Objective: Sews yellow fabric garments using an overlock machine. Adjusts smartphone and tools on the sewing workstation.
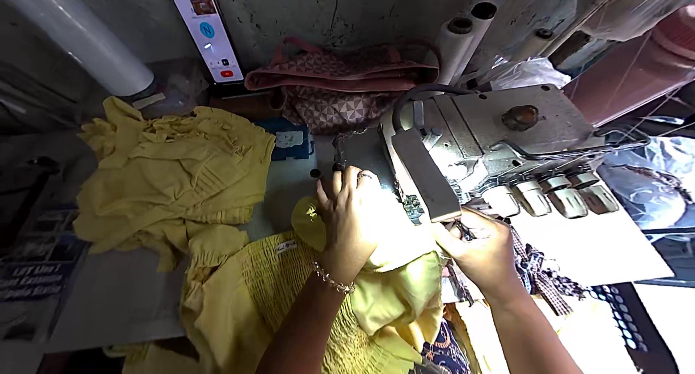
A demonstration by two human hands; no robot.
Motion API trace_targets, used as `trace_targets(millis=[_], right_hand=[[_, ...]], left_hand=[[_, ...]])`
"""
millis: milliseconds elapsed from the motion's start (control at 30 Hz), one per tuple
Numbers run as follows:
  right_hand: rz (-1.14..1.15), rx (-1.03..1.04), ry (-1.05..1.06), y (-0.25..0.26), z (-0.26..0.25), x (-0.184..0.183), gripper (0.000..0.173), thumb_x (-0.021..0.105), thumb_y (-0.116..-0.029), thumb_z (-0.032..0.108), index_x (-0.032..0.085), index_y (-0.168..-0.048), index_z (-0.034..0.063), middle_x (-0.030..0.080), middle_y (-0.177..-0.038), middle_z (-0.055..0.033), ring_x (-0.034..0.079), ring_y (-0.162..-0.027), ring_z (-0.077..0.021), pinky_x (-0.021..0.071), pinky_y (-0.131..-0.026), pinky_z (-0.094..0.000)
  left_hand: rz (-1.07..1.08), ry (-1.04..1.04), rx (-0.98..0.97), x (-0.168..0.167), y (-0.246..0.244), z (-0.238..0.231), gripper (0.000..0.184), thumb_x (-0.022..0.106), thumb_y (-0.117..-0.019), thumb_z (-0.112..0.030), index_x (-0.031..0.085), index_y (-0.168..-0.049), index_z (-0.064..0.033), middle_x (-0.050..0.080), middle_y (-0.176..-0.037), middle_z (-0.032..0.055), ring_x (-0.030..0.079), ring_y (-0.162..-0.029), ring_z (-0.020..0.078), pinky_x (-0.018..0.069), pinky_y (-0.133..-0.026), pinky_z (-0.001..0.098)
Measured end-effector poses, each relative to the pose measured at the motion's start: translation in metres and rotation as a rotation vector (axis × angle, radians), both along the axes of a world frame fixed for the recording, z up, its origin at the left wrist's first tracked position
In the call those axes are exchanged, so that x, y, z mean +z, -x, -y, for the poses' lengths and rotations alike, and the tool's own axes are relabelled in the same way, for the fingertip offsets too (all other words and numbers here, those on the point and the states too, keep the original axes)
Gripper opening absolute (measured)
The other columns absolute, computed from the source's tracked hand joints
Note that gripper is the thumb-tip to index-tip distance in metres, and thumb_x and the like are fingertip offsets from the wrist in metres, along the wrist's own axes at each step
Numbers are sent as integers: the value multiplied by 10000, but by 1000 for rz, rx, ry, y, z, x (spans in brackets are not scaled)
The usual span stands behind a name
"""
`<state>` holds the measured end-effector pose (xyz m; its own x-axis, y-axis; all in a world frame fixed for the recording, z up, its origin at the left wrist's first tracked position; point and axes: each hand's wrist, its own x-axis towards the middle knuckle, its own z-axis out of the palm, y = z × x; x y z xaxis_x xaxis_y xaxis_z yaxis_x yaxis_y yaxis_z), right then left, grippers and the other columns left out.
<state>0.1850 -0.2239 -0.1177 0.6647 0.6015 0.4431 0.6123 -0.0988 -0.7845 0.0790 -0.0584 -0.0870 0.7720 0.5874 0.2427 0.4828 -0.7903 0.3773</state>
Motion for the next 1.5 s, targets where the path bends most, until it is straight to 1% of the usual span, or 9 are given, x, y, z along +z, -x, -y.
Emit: trace_targets(millis=[100,267,600,867,1067,1167,1267,1400,1500], right_hand=[[-2,8,3,-1,0,1,168,694,-884,188,756,-886,31,705,-829,38,539,-686,131,439,-624,-46],[11,9,-2,-2,0,-1,181,701,-887,201,761,-888,31,714,-836,20,552,-696,119,446,-638,-52],[41,-29,12,0,-1,-3,223,675,-883,253,771,-883,52,728,-831,6,556,-680,96,441,-631,-72],[53,-37,-17,1,-4,-3,222,682,-858,264,771,-857,60,713,-779,28,532,-647,119,429,-620,-56],[49,-58,4,1,-2,-4,210,678,-858,249,778,-870,65,724,-790,4,601,-695,60,485,-670,-106],[51,-61,6,1,-2,-7,211,673,-851,248,780,-871,67,725,-788,-2,602,-690,48,485,-665,-116],[56,-69,7,0,-2,-8,212,673,-857,251,781,-875,70,731,-801,-12,611,-702,30,490,-680,-133],[67,-80,27,1,-2,-7,213,671,-859,260,791,-881,86,746,-820,-13,656,-749,-3,518,-714,-173],[76,-82,26,0,-2,-7,215,674,-865,269,792,-877,91,748,-813,-15,672,-762,-23,529,-725,-195]], left_hand=[[246,54,10,-12,8,6,176,572,-895,-96,700,-1011,-62,674,-1164,93,567,-1231,309,342,-1044,597],[471,343,-83,-14,12,10,216,553,-895,-84,684,-1041,9,690,-1121,138,568,-1231,266,275,-1102,555],[153,213,-256,11,11,5,285,604,-913,-184,699,-1130,-27,705,-1060,123,607,-1122,261,306,-1042,511],[-26,266,-476,35,9,-35,295,743,-857,-330,758,-937,-46,723,-916,111,658,-957,268,405,-927,509],[-170,437,-530,47,-11,-56,206,684,-883,-163,700,-883,43,686,-890,166,647,-910,260,467,-841,473],[-84,444,-481,41,-10,-55,186,685,-856,-153,678,-872,33,662,-853,122,628,-855,189,485,-796,390],[39,328,-360,33,-4,-40,349,730,-834,-232,718,-1033,54,726,-991,200,683,-1010,317,470,-937,523],[267,198,-269,15,3,-25,500,772,-775,-233,676,-1135,101,721,-1065,238,671,-1043,366,455,-950,525],[291,146,-208,16,-1,-20,450,760,-770,-206,680,-1090,100,724,-1018,228,697,-978,346,497,-890,516]])
